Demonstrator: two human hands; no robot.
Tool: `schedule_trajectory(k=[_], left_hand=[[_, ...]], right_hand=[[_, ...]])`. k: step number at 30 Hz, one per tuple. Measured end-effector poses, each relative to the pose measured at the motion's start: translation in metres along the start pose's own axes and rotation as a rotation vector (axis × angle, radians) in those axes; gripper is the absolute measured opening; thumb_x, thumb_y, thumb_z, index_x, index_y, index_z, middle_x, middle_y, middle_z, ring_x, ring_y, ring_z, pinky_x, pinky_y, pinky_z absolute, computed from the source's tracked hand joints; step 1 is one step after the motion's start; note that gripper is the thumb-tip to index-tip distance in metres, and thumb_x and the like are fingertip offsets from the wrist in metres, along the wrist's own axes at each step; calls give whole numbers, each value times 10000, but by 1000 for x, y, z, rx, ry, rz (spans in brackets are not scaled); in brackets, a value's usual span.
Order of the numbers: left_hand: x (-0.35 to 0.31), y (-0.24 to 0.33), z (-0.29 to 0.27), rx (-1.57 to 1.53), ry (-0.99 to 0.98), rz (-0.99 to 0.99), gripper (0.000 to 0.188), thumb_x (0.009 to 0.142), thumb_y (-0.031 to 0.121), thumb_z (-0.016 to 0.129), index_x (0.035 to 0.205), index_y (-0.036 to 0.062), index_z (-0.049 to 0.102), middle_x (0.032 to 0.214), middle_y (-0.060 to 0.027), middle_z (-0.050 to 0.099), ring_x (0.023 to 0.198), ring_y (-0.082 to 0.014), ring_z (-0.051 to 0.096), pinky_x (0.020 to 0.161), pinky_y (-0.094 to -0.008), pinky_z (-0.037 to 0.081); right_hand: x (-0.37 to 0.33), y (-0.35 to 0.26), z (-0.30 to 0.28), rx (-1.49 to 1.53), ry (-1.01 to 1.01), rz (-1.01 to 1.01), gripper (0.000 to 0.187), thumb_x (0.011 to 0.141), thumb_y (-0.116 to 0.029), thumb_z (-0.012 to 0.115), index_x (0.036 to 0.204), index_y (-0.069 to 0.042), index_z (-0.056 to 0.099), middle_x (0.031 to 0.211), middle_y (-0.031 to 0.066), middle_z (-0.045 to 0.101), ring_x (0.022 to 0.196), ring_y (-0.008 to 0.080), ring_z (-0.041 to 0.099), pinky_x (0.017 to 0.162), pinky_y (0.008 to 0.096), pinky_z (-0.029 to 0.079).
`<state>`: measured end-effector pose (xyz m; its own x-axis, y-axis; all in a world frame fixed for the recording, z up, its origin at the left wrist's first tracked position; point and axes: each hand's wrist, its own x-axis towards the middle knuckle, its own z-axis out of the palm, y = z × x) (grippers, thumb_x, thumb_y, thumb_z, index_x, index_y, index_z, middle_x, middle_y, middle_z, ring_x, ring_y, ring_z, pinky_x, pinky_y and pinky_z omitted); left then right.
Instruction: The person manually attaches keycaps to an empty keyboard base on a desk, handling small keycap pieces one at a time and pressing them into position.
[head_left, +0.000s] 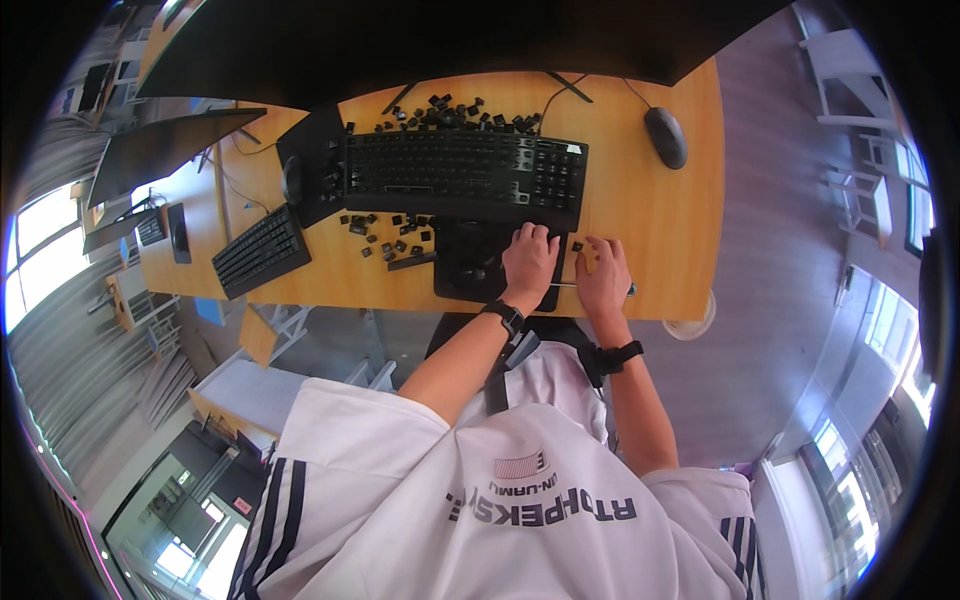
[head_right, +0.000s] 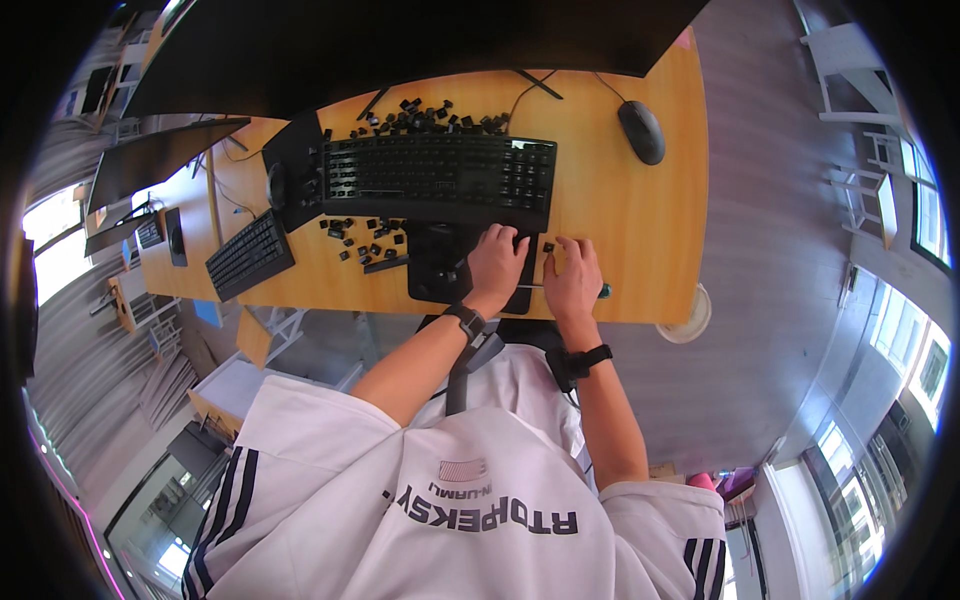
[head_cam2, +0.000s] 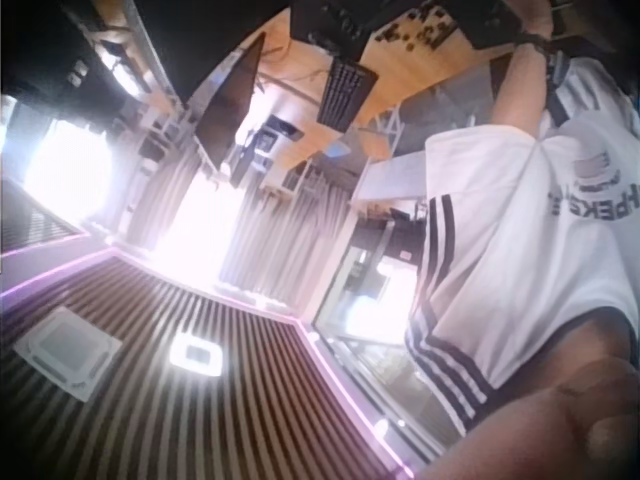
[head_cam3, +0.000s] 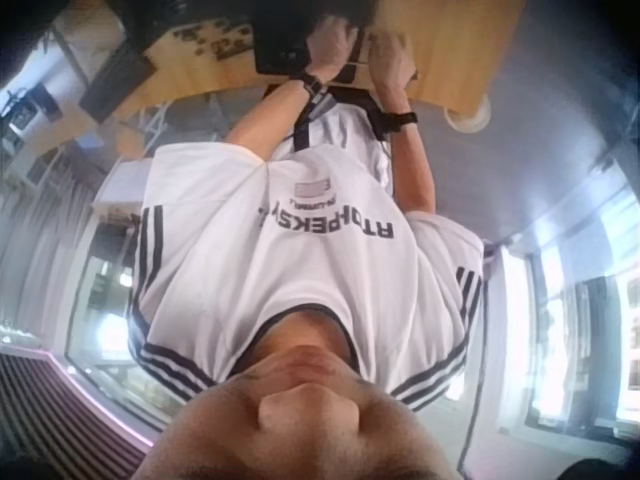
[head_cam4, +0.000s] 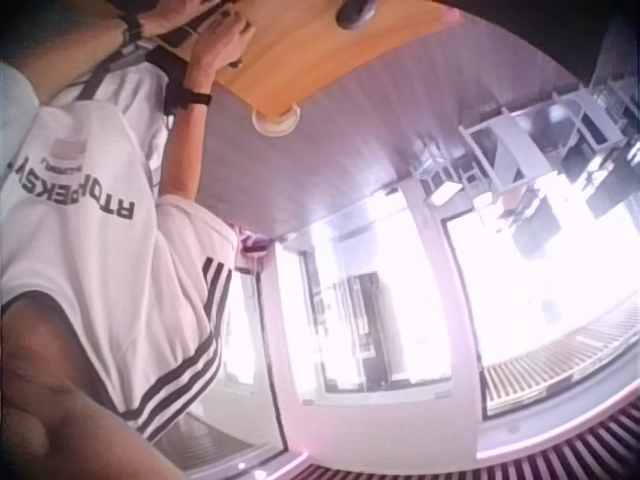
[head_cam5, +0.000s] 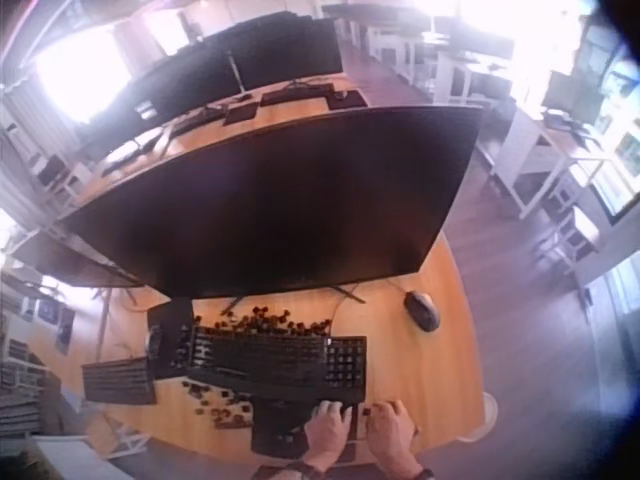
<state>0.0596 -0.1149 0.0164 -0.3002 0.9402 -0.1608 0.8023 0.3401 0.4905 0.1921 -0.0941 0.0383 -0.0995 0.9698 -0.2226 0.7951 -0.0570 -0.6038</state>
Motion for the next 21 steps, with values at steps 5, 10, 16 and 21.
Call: schedule_trajectory(k=[5, 10, 16, 21], left_hand=[[2, -8, -8, -122, -32, -23, 191, 825, 193, 690, 908, 53, 589, 938, -102, 554, 907, -298, 613, 705, -407, 537], [8, -19, -33, -321, -164, -4, 241, 786, 180, 736, 870, 10, 588, 807, -108, 648, 760, -310, 655, 644, -385, 528], [8, -37, -99, -826, -541, -202, 154, 854, 110, 713, 836, -5, 611, 763, -87, 690, 639, -131, 660, 544, -241, 492], [4, -63, -154, -998, -612, -170, 161, 886, 97, 682, 970, -39, 661, 766, -70, 695, 616, -103, 646, 517, -215, 477]], right_hand=[[3, -13, 2, -82, 68, -165, 260, 797, -86, 665, 1056, -89, 646, 1055, 93, 609, 1024, 303, 570, 855, 401, 426], [1, -39, 2, -73, 104, -280, 272, 790, -43, 652, 1060, -74, 646, 1010, 105, 627, 958, 311, 597, 813, 405, 453], [-16, -59, 5, 461, -222, -126, 287, 827, 51, 621, 1104, -4, 666, 914, 109, 695, 759, 214, 682, 703, 295, 542], [-31, -105, -8, 730, -384, 89, 258, 851, 10, 682, 1104, 50, 657, 902, 72, 704, 805, 110, 660, 741, 248, 536]])
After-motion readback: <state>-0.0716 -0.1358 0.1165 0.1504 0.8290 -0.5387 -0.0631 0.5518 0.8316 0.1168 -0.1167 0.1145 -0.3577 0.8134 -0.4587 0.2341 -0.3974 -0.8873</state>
